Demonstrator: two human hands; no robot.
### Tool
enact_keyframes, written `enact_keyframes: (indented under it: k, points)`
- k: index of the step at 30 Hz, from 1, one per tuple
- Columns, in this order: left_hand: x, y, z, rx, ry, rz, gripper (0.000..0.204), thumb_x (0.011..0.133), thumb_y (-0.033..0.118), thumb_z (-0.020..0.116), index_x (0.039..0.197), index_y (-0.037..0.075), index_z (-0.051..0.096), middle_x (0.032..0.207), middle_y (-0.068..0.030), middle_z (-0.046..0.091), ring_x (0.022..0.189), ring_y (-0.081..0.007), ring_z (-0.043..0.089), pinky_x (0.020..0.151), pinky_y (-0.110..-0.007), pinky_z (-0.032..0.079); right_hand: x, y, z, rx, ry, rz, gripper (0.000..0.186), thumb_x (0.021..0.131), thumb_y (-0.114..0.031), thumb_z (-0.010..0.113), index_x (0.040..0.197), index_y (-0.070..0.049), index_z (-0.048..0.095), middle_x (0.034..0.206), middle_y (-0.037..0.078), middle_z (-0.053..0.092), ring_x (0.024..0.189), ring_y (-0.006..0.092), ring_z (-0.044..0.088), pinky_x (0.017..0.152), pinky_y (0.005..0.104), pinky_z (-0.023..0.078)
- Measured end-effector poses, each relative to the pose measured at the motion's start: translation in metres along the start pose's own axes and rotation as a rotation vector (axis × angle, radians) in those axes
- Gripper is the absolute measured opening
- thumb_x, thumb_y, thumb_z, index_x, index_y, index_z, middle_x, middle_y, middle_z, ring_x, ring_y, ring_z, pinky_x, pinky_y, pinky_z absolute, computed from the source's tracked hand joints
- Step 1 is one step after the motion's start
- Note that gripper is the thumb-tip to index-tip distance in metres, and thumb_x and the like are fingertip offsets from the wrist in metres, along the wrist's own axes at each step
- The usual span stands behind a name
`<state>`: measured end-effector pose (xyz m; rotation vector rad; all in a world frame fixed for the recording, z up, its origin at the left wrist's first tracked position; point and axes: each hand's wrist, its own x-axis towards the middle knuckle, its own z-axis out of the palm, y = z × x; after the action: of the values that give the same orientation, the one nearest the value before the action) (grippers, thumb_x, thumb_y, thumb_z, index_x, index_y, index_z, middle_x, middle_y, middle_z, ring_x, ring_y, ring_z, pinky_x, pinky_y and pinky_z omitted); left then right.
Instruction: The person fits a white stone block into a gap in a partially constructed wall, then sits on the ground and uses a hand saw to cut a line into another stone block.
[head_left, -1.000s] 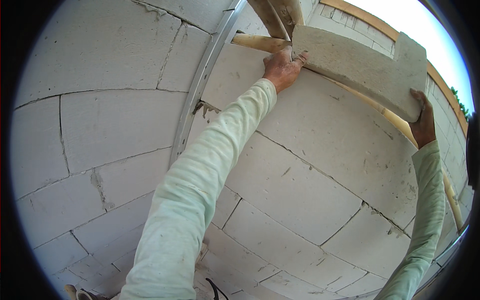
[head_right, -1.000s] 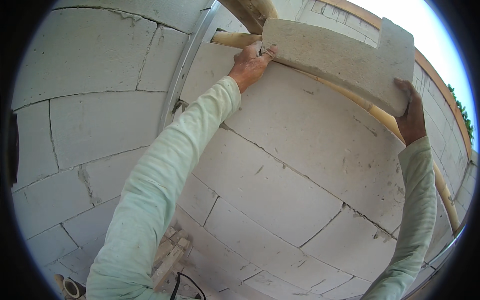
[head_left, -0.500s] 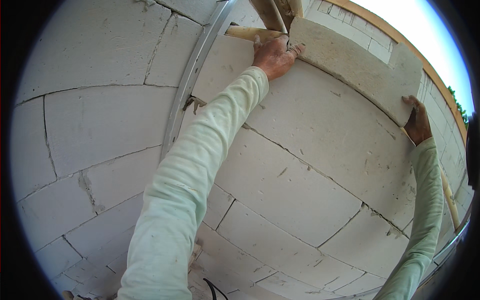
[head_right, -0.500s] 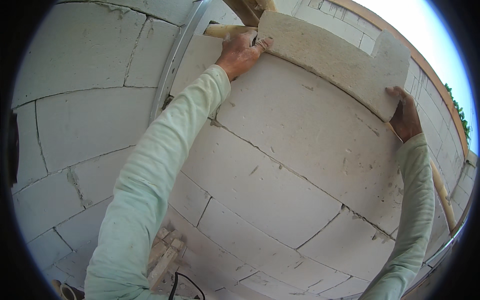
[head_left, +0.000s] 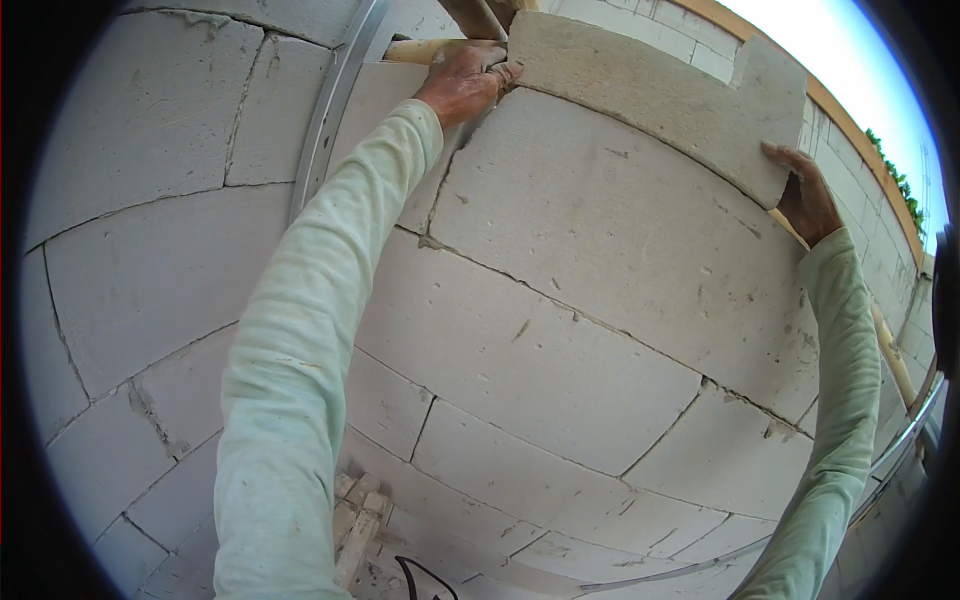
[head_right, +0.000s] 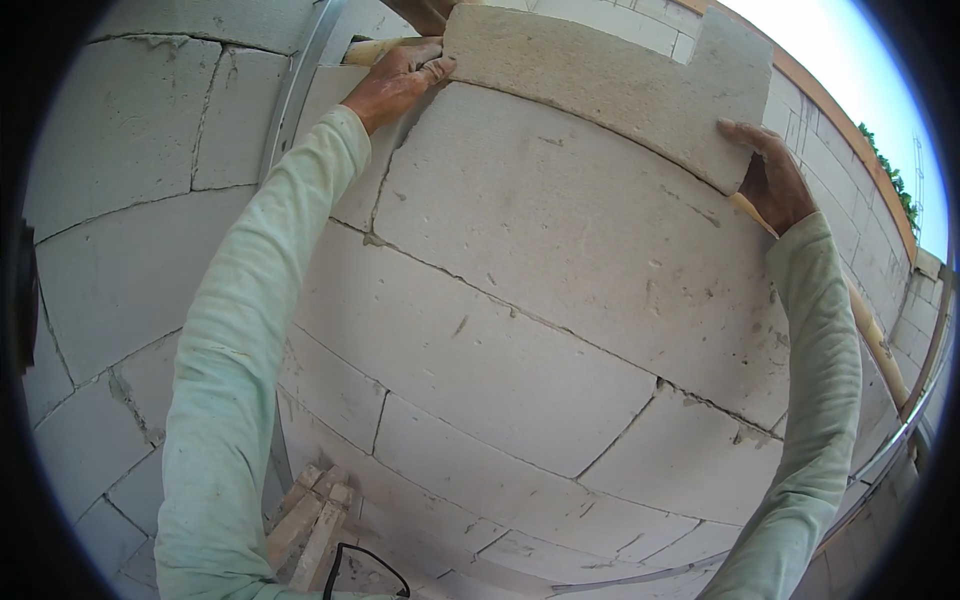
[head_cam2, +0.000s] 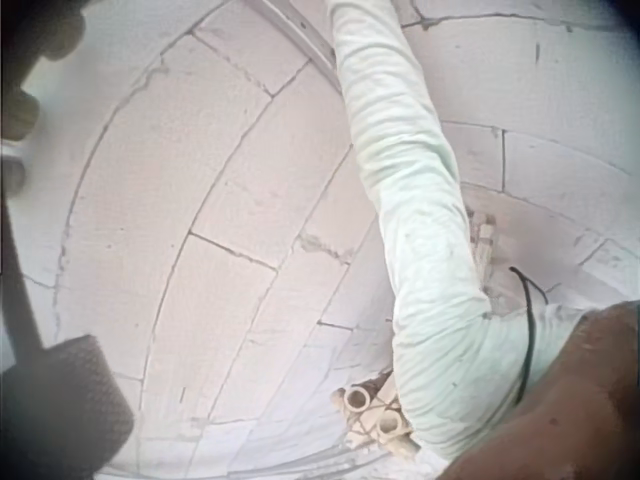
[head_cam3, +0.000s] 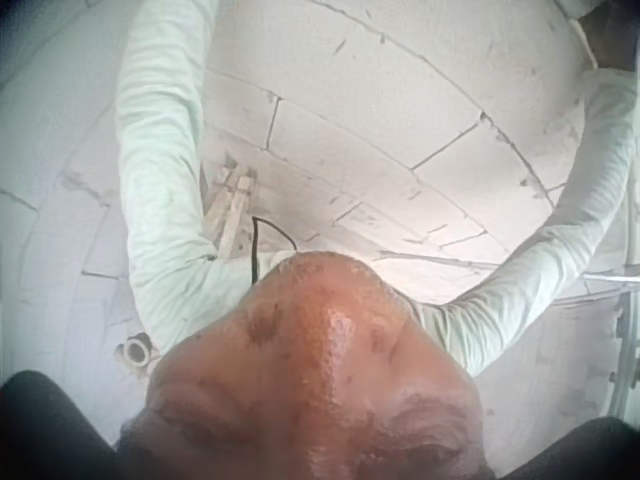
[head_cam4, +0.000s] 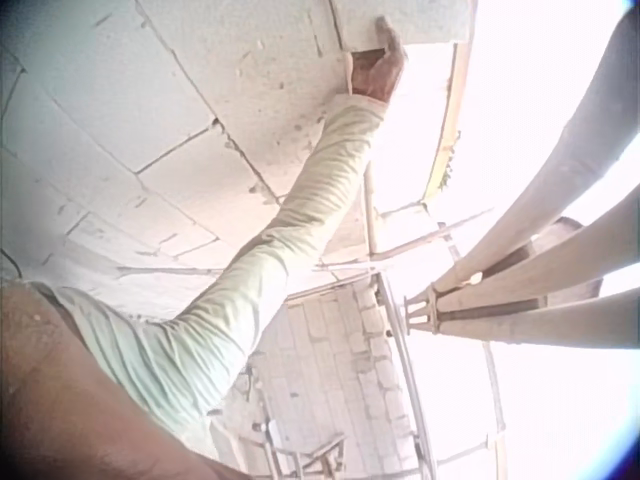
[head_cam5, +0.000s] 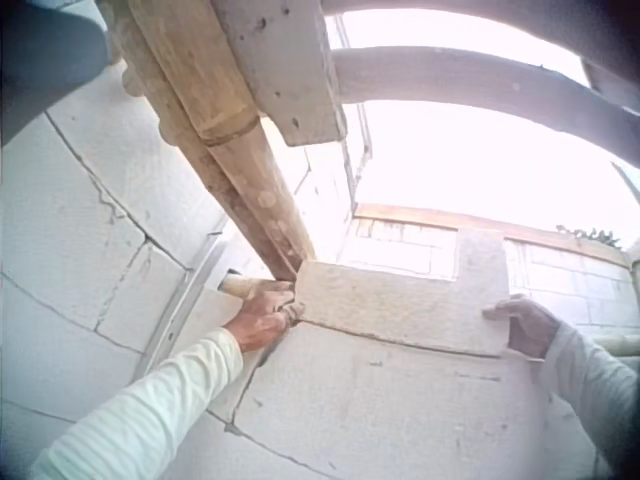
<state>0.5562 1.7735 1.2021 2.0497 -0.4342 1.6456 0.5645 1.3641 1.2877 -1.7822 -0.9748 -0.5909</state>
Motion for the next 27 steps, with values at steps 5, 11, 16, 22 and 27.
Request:
enact_keyframes:
  k: [5, 11, 16, 22, 27]
  points:
    - [-0.007, 0.008, 0.000, -0.011, 0.097, -0.001, 0.050, 0.093, 0.045, 0.054, 0.125, 0.007, 0.059, 0.117, -0.0153, 0.064, 0.113, -0.0325, 0.057, 0.099, -0.042, 0.042, -0.004, 0.005, 0.000, -0.069, -0.001, -0.019, 0.074, 0.084, -0.037, 0.063, 0.127, 0.016, 0.036, 0.118, 0.031, 0.045, 0.117, 0.0424, 0.047, 0.101, 0.0495, 0.040]
    - [-0.003, -0.001, 0.003, -0.018, 0.089, 0.011, 0.052, 0.094, 0.046, 0.052, 0.127, 0.006, 0.057, 0.120, -0.0168, 0.062, 0.116, -0.0327, 0.056, 0.102, -0.041, 0.041, 0.001, 0.011, -0.006, -0.035, 0.003, -0.011, 0.064, 0.081, -0.038, 0.067, 0.122, 0.008, 0.047, 0.115, 0.022, 0.048, 0.112, 0.0334, 0.051, 0.099, 0.0464, 0.044]
    - [-0.015, -0.012, -0.002, 0.063, 0.231, 0.037, 0.051, 0.094, 0.041, 0.054, 0.129, 0.004, 0.055, 0.120, -0.0184, 0.062, 0.115, -0.0323, 0.057, 0.102, -0.042, 0.041, 0.007, 0.015, -0.008, -0.077, -0.100, -0.018, 0.076, 0.078, -0.041, 0.071, 0.127, 0.009, 0.040, 0.118, 0.025, 0.046, 0.115, 0.0351, 0.050, 0.098, 0.0457, 0.045]
    - [-0.063, -0.024, 0.002, 0.024, 0.435, -0.037, 0.049, 0.092, 0.030, 0.060, 0.130, 0.001, 0.052, 0.125, -0.0182, 0.058, 0.119, -0.0301, 0.054, 0.104, -0.037, 0.039, -0.006, 0.010, 0.004, -0.169, 0.112, -0.008, 0.089, 0.075, -0.045, 0.072, 0.130, 0.013, 0.033, 0.116, 0.031, 0.046, 0.109, 0.0382, 0.053, 0.094, 0.0397, 0.047]
    - [-0.096, -0.027, 0.002, 0.091, 0.376, -0.109, 0.069, 0.086, 0.036, 0.067, 0.136, -0.003, 0.041, 0.132, -0.0248, 0.048, 0.126, -0.0358, 0.046, 0.106, -0.038, 0.037, 0.000, 0.016, 0.004, -0.166, 0.143, 0.002, 0.091, 0.075, -0.043, 0.074, 0.131, 0.012, 0.028, 0.119, 0.030, 0.042, 0.113, 0.0381, 0.050, 0.096, 0.0403, 0.045]
